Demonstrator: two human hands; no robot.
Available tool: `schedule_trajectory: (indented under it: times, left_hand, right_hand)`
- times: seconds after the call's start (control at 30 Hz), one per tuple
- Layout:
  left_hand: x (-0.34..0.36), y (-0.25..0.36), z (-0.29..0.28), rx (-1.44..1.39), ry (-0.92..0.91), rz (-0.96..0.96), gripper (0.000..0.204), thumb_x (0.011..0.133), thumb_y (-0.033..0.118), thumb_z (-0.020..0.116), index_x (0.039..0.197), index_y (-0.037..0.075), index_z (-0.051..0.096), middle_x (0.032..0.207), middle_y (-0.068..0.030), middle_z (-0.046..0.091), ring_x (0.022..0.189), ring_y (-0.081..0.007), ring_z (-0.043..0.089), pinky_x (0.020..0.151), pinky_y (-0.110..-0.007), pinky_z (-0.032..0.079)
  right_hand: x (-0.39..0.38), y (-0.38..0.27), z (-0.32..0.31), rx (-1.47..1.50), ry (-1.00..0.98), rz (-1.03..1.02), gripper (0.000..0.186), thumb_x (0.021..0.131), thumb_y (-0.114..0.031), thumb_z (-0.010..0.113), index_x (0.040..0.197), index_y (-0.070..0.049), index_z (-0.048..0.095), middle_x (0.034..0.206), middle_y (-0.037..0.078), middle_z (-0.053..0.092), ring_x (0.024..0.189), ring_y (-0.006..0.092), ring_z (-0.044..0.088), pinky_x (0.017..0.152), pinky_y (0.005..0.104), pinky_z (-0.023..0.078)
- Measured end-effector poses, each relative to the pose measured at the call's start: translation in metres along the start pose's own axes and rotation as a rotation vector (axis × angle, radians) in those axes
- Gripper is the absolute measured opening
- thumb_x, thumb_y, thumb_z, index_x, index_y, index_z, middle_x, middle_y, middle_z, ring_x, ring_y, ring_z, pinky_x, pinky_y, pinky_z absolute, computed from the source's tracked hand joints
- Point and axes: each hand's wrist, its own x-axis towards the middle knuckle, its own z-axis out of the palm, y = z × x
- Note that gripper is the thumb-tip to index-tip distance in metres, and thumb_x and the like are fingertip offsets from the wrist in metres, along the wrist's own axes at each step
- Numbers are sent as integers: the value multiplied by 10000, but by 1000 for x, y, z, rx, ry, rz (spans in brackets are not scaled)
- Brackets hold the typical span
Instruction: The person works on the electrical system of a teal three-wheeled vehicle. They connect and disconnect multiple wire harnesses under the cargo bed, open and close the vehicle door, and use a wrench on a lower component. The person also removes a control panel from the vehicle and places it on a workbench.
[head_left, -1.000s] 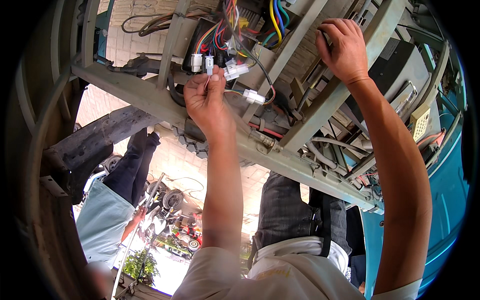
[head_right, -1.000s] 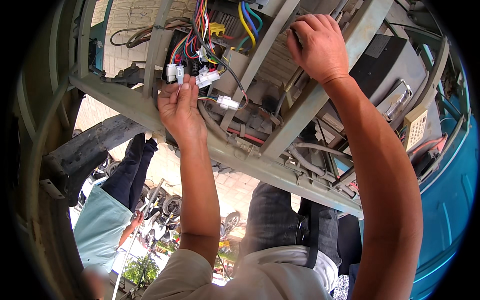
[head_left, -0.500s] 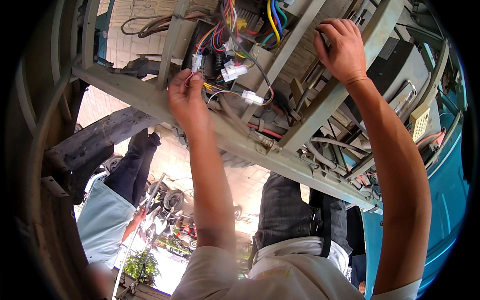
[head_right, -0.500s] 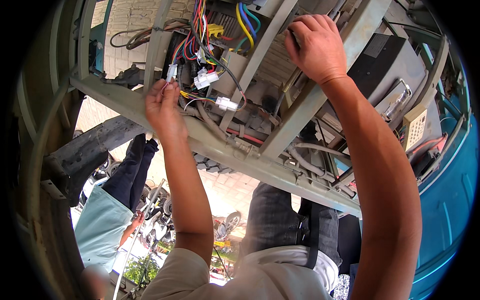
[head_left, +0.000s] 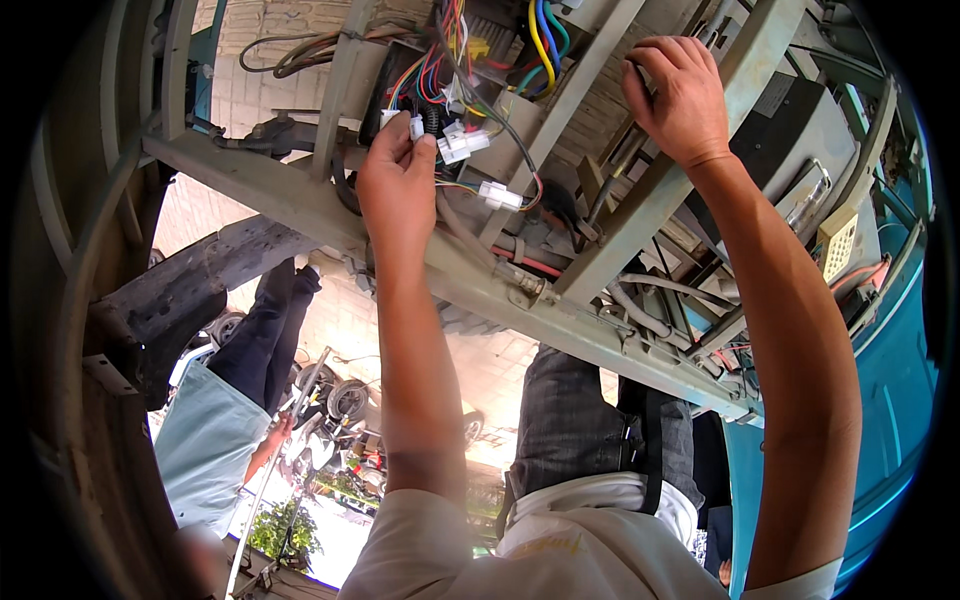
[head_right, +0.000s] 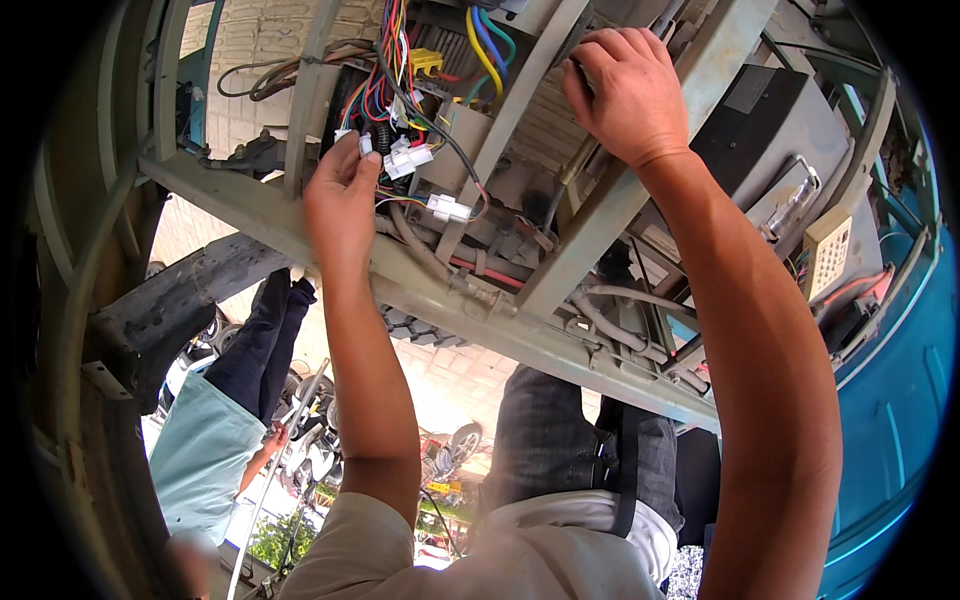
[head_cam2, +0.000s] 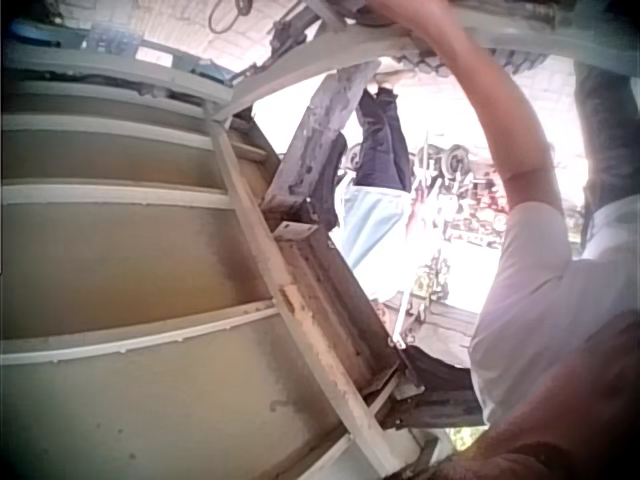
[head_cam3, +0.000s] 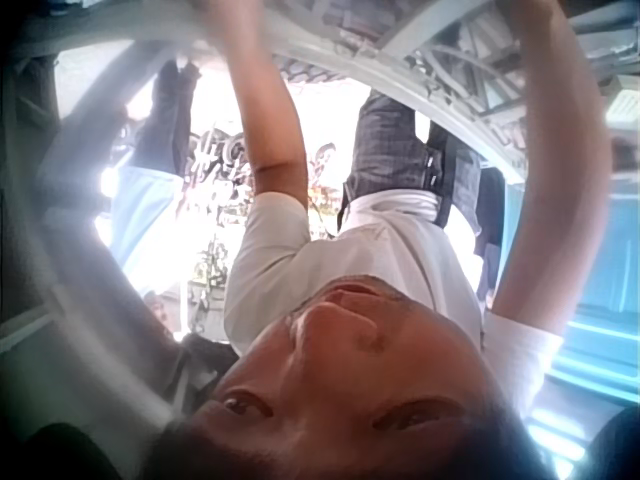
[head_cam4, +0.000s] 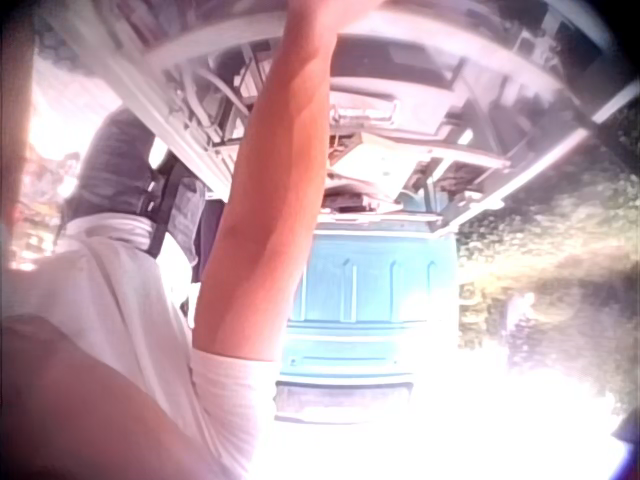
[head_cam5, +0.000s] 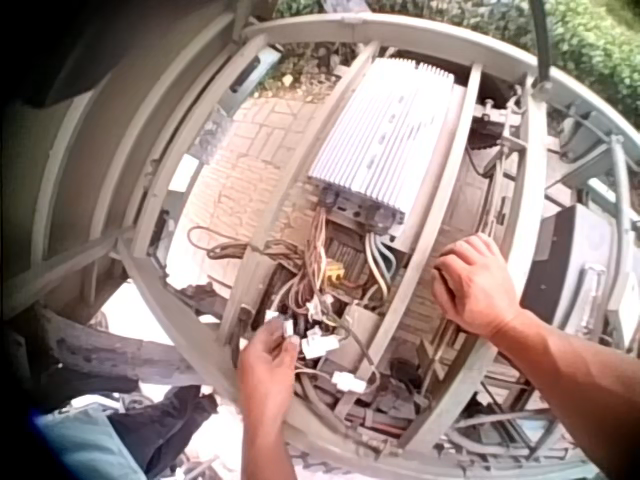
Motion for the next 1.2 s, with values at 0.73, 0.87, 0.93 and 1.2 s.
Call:
schedule_trajectory:
  times: [0.73,0.87,0.93,1.2]
  left_hand:
    - [27,-4,-26,73,-97,120,401,869,79,623,1244,-8,512,1163,-139,596,948,-157,607,796,-277,493]
    - [15,-3,-23,-16,-66,139,373,852,75,626,1212,16,545,1168,-134,606,987,-192,602,829,-297,480]
    - [6,0,-22,117,-24,201,343,830,85,643,1161,23,579,1120,-109,619,976,-219,591,818,-310,479]
    - [-21,11,-2,597,-133,528,263,798,132,669,1037,29,639,997,-102,618,961,-290,545,834,-373,450]
  right_hand:
    - [0,-1,0,-3,-12,8,99,774,-117,637,848,-54,619,907,58,618,873,265,566,840,362,428]
    - [0,-1,0,-13,-8,4,101,772,-116,638,848,-52,621,907,59,620,871,267,566,837,363,430]
    - [0,0,0,-14,-6,2,103,771,-115,639,849,-50,621,907,59,621,870,268,566,836,363,430]
    - [0,-1,0,-5,-17,6,104,768,-116,643,846,-50,621,904,60,623,866,269,566,842,365,429]
